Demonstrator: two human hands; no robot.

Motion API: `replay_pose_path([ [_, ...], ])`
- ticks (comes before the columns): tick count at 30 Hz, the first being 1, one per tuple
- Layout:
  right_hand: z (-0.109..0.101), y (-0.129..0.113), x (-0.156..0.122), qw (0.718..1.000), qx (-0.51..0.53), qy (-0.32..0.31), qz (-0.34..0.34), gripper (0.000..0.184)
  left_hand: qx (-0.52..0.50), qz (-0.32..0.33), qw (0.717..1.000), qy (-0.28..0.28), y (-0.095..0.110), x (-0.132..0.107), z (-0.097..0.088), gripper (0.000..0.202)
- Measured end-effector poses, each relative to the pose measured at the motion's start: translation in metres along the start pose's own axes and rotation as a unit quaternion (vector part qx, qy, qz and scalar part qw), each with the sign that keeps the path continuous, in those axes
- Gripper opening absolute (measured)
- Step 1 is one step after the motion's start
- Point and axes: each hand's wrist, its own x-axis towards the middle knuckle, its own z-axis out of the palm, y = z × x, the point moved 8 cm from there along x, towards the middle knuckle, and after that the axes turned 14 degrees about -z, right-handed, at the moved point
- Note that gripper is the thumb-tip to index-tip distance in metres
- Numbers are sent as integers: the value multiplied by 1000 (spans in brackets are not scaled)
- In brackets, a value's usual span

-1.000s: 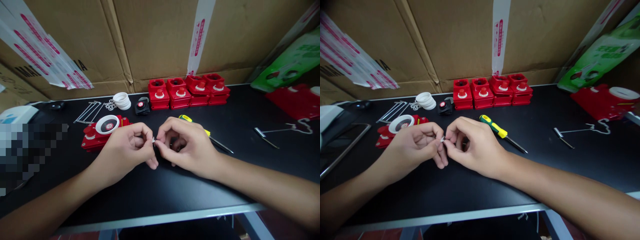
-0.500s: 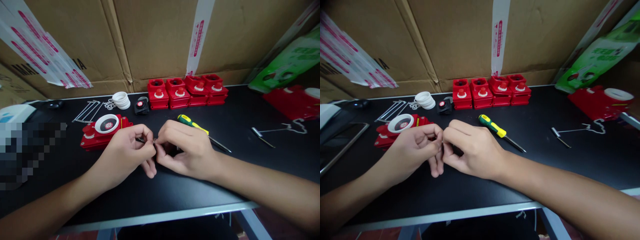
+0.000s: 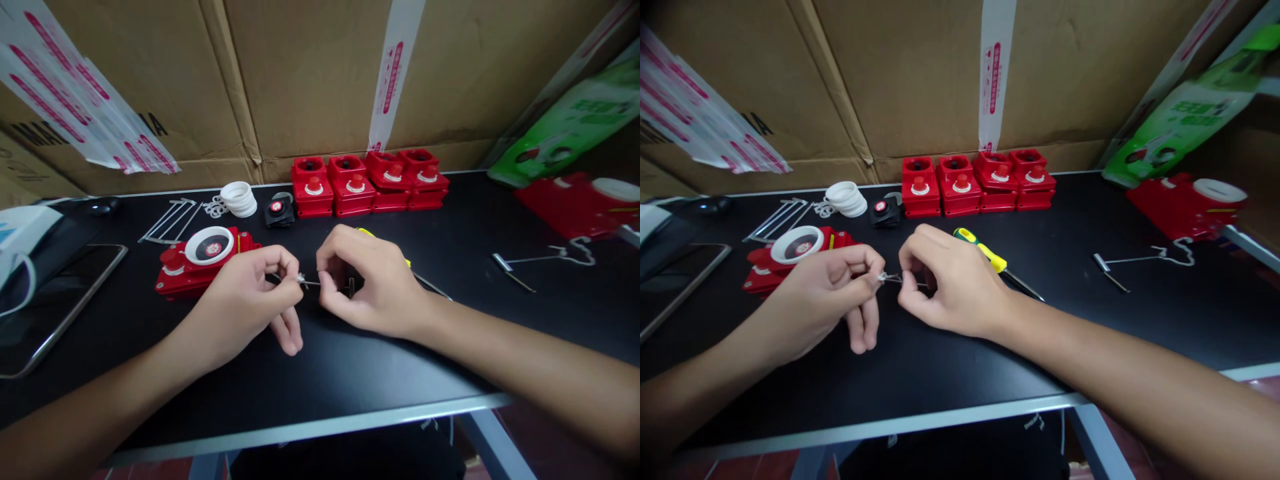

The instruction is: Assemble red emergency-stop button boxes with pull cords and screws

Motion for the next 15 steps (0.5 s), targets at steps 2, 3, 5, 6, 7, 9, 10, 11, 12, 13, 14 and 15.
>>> replay_pose_path([
  [2, -2, -2, 0, 1000, 9, 1, -14, 8, -2, -4, 1000, -3, -1, 1, -1, 19],
  [3, -2, -5, 0, 1000, 14, 1, -27, 8, -3, -5, 1000, -5, -1, 1, -1, 19],
  [5, -2, -9, 0, 998, 12, -1, -55, 5, -2, -7, 1000, -8, -1, 0, 0, 18],
  [6, -1, -11, 0, 998, 7, -4, -67, 3, 0, -7, 1000, -7, -1, 0, 0, 18],
  [7, 0, -12, 0, 997, -1, -9, -75, 5, 1, -8, 1000, -5, -1, 0, 0, 17],
  [9, 3, -12, -1, 996, -22, -25, -79, 8, 5, -8, 1000, 1, 0, 0, 0, 17],
  [10, 4, -12, -2, 996, -33, -31, -79, 8, 9, -9, 1000, 3, 0, 0, 0, 18],
  [11, 5, -12, -2, 995, -44, -36, -79, 8, 14, -10, 1000, 4, -1, 0, 1, 18],
  [12, 6, -13, -3, 994, -53, -39, -82, 8, 20, -12, 1000, 5, -1, 0, 2, 18],
  [13, 7, -14, -3, 994, -58, -39, -85, 8, 27, -14, 1000, 7, -2, 0, 2, 18],
  [14, 7, -15, -3, 993, -62, -38, -89, 8, 33, -14, 999, 10, -2, 0, 2, 18],
  [15, 8, -16, -3, 993, -63, -37, -91, 9, 38, -13, 999, 13, -2, 0, 2, 17],
])
